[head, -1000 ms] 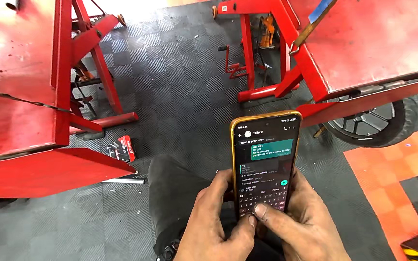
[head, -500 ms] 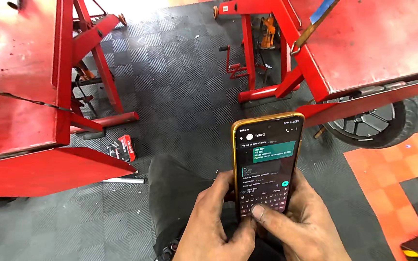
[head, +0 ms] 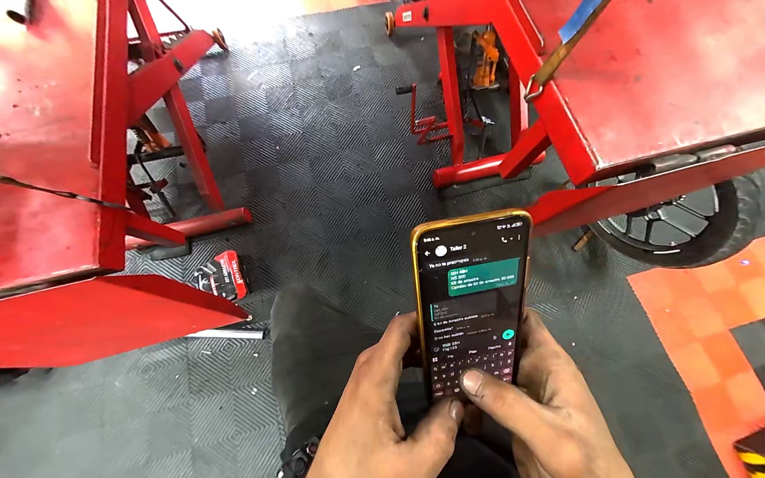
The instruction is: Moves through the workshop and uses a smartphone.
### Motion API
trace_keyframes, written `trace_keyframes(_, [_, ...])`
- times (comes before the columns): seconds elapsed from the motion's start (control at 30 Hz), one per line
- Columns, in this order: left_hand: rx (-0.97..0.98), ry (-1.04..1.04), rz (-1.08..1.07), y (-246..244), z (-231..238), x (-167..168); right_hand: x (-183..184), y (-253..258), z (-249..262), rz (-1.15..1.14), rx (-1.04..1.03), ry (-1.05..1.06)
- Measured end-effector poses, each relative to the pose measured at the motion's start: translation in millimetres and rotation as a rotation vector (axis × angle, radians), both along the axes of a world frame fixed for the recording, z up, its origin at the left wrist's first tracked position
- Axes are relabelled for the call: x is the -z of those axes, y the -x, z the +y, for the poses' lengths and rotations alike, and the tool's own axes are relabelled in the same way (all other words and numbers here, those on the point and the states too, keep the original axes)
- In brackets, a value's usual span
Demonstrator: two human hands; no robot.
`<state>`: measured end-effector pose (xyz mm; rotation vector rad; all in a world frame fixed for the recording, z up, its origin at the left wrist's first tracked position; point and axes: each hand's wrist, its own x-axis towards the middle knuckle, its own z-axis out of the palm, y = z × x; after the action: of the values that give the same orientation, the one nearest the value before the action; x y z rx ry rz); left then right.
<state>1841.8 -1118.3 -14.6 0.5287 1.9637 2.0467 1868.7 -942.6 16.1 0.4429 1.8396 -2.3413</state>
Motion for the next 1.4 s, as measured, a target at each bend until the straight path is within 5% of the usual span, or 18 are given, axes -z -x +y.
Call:
trace_keyframes(0.73, [-0.053, 0.019, -0.048, 1.5, -6.2, 0.8, 0.5, 0.6, 3.3, -0.015, -0.06, 0.151])
trace_keyframes(1.4, [-0.047, 0.07, 0.062, 0.1, -5.8, -3.0, 0.4, 4.8, -6.7, -0.032, -0.023, 0.061])
